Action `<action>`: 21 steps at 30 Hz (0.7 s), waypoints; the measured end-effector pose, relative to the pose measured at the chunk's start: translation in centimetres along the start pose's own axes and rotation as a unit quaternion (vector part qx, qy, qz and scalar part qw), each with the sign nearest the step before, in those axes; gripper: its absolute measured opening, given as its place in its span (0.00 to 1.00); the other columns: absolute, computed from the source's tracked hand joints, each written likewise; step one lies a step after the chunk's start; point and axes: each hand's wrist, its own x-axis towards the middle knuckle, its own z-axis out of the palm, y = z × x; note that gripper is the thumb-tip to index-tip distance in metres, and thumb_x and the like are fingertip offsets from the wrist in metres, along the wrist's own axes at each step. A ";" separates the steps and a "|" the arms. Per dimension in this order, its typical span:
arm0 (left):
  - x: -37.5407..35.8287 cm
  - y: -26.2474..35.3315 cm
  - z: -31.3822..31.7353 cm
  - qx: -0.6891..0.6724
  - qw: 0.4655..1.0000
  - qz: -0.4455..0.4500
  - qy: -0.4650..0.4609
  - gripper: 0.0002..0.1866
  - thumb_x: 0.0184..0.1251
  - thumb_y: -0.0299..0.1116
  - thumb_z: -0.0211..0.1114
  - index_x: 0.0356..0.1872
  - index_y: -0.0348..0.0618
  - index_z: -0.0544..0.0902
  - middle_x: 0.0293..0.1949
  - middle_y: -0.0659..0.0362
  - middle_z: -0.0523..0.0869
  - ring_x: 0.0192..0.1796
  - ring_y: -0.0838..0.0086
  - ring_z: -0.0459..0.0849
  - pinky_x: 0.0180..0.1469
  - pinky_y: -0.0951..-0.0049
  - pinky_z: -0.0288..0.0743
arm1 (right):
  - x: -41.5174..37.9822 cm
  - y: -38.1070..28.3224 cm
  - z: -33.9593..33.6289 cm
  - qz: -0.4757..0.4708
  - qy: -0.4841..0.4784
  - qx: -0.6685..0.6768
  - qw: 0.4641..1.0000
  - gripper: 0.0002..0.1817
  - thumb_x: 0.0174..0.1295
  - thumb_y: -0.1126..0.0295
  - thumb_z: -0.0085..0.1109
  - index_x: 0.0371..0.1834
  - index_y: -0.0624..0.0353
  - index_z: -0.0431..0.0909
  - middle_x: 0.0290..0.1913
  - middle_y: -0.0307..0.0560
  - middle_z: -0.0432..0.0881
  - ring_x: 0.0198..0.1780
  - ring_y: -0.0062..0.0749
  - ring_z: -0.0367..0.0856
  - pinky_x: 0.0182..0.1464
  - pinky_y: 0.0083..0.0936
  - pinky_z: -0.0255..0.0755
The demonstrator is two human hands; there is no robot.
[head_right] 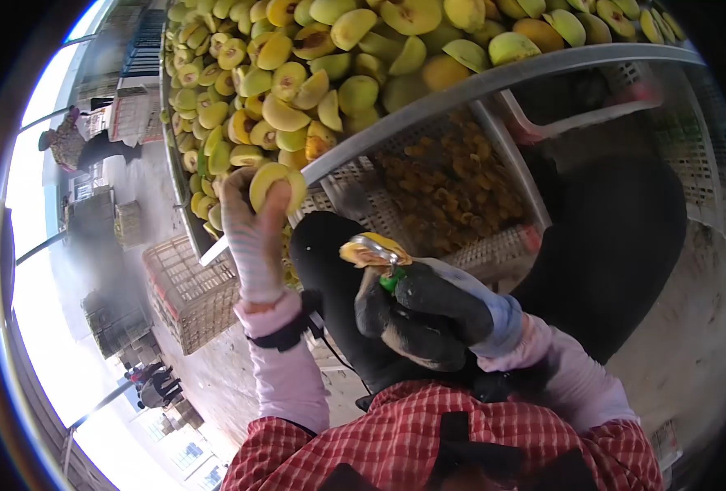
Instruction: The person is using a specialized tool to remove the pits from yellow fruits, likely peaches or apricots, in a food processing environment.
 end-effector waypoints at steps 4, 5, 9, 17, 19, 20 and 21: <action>-4.3 2.8 3.3 -0.239 0.959 -0.141 -0.064 0.20 0.58 0.30 0.68 0.51 0.36 0.77 0.39 0.61 0.80 0.40 0.78 0.78 0.46 0.79 0.74 | 2.0 -0.1 -1.2 0.026 0.130 -0.031 0.991 0.16 0.70 0.58 0.51 0.50 0.58 0.74 0.23 0.33 0.73 0.18 0.13 0.67 0.18 0.13 0.58; -4.6 2.0 3.6 -0.274 0.948 -0.157 -0.027 0.19 0.59 0.33 0.68 0.50 0.36 0.78 0.37 0.62 0.81 0.39 0.79 0.78 0.44 0.80 0.74 | 2.2 -0.4 -1.3 -0.023 0.178 -0.070 0.981 0.15 0.70 0.59 0.51 0.50 0.58 0.74 0.23 0.32 0.73 0.18 0.13 0.67 0.18 0.12 0.57; -5.7 1.6 2.5 -0.166 0.968 -0.179 -0.063 0.18 0.64 0.41 0.63 0.44 0.35 0.80 0.34 0.62 0.81 0.36 0.81 0.77 0.38 0.82 0.70 | 2.6 -0.3 -1.0 -0.212 0.253 -0.233 0.915 0.13 0.66 0.68 0.58 0.49 0.62 0.72 0.38 0.43 0.79 0.41 0.19 0.78 0.38 0.19 0.73; -8.3 3.5 5.8 -0.187 0.977 -0.103 -0.027 0.21 0.73 0.46 0.52 0.44 0.35 0.80 0.36 0.60 0.82 0.40 0.79 0.78 0.46 0.78 0.71 | 0.2 1.5 0.2 -0.279 0.233 -0.592 0.720 0.14 0.66 0.69 0.54 0.50 0.64 0.70 0.33 0.59 0.80 0.36 0.56 0.81 0.34 0.38 0.73; -8.5 3.4 6.5 -0.176 0.980 -0.079 -0.042 0.21 0.74 0.47 0.52 0.44 0.36 0.80 0.37 0.60 0.82 0.40 0.78 0.77 0.46 0.78 0.71 | 0.2 1.7 0.1 -0.285 0.227 -0.561 0.743 0.14 0.66 0.69 0.55 0.51 0.64 0.70 0.34 0.58 0.81 0.36 0.55 0.81 0.34 0.39 0.73; -8.8 3.1 6.7 -0.203 0.974 -0.091 -0.036 0.21 0.74 0.47 0.51 0.45 0.36 0.80 0.37 0.59 0.82 0.40 0.78 0.77 0.46 0.78 0.71 | 0.1 1.9 0.0 -0.288 0.230 -0.562 0.740 0.15 0.66 0.69 0.54 0.51 0.64 0.70 0.34 0.59 0.81 0.36 0.55 0.81 0.34 0.38 0.73; -9.1 3.0 7.2 -0.210 0.973 -0.092 -0.016 0.21 0.74 0.47 0.51 0.45 0.37 0.80 0.37 0.59 0.82 0.40 0.78 0.77 0.46 0.78 0.71 | 0.1 2.3 -0.1 -0.292 0.233 -0.563 0.737 0.15 0.66 0.69 0.54 0.52 0.65 0.69 0.35 0.59 0.81 0.37 0.55 0.81 0.35 0.38 0.73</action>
